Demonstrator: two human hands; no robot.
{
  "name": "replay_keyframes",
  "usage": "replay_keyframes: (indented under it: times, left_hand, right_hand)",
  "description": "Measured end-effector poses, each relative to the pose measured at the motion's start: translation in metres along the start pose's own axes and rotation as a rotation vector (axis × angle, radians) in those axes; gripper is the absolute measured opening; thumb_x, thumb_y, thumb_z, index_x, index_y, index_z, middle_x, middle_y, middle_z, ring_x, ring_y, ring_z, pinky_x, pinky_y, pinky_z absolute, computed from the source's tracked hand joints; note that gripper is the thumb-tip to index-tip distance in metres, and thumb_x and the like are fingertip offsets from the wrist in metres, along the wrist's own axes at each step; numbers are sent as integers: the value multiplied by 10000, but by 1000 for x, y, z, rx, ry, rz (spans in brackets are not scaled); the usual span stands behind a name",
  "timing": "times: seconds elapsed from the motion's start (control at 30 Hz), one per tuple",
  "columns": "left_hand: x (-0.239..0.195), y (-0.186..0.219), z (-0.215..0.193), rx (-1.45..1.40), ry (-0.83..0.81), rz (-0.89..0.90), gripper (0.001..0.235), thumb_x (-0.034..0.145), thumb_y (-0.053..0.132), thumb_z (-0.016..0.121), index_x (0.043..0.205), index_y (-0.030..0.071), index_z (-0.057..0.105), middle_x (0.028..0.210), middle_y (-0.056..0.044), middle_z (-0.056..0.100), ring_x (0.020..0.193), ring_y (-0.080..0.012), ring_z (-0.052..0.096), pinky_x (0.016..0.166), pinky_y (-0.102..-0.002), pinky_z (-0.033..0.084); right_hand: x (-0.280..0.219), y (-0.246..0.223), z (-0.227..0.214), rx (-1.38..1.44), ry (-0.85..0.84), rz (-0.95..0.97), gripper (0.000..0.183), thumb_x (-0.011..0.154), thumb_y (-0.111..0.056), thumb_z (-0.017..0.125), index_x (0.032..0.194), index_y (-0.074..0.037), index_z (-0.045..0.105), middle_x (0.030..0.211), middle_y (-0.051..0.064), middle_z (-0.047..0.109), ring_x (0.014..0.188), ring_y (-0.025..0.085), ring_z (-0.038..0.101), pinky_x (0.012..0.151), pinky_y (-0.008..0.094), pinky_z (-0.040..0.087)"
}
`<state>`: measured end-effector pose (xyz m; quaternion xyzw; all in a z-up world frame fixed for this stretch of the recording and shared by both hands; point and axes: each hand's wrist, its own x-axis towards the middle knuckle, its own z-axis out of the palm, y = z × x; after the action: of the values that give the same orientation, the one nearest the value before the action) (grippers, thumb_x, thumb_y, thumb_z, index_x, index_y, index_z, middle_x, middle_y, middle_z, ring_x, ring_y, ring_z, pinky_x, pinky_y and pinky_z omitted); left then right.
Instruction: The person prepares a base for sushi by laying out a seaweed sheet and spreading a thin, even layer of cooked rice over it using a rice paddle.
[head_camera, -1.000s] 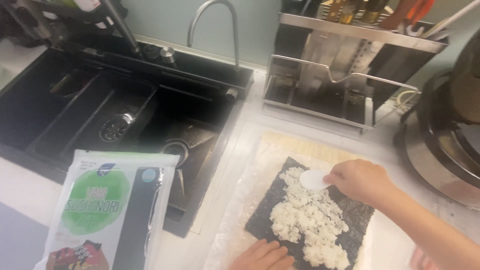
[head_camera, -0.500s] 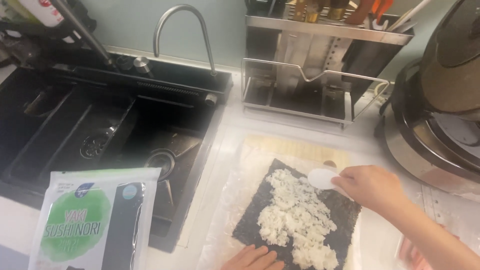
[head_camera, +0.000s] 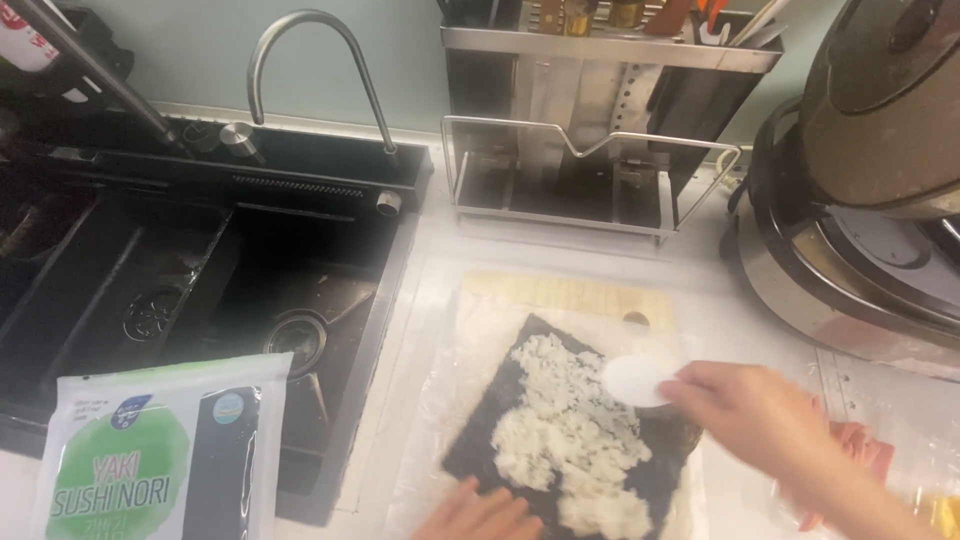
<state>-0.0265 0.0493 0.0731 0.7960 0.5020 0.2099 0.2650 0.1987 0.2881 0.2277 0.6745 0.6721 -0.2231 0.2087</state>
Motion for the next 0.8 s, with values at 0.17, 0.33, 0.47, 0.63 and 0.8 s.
replay_keyframes:
  times: [0.17, 0.33, 0.47, 0.63, 0.8]
  left_hand:
    - [-17, -39, -8, 301, 202, 152, 509, 1135, 461, 450, 1516, 135, 538, 1455, -85, 604, 1352, -309, 533, 1129, -604, 312]
    - [-15, -40, -2, 323, 229, 188, 502, 1149, 464, 408, 1435, 99, 602, 1359, -137, 628, 1276, -368, 564, 1116, -648, 310]
    - [-12, -30, 7, 353, 260, 118, 543, 1133, 523, 421, 1337, 86, 671, 1292, -161, 629, 1271, -374, 543, 1103, -681, 294]
    - [-11, -25, 17, 428, 317, 105, 600, 1140, 550, 353, 1316, 88, 692, 1299, -169, 654, 1293, -405, 530, 1103, -737, 252]
    - [-13, -26, 19, 431, 337, 89, 623, 1145, 559, 308, 1312, 104, 700, 1309, -155, 667, 1310, -387, 530, 1089, -770, 224]
  right_hand:
    - [21, 8, 65, -203, -49, -204, 393, 986, -611, 436, 917, -321, 691, 838, -135, 769, 830, 92, 713, 745, 260, 527]
    - [20, 29, 45, -334, -11, -67, 404, 961, -652, 423, 1089, -432, 736, 993, -170, 803, 955, 55, 751, 781, 232, 593]
    - [-35, 5, 20, -174, 20, -125, 414, 949, -610, 462, 883, -360, 785, 898, -159, 837, 913, 8, 776, 889, 208, 588]
    - [-26, 2, 94, -348, -145, -232, 323, 940, -676, 439, 972, -491, 701, 1074, -239, 733, 1071, 56, 677, 962, 271, 497]
    - [-25, 16, 68, -292, -155, -175, 441, 976, -629, 471, 853, -292, 727, 914, -145, 777, 905, 46, 725, 862, 258, 564]
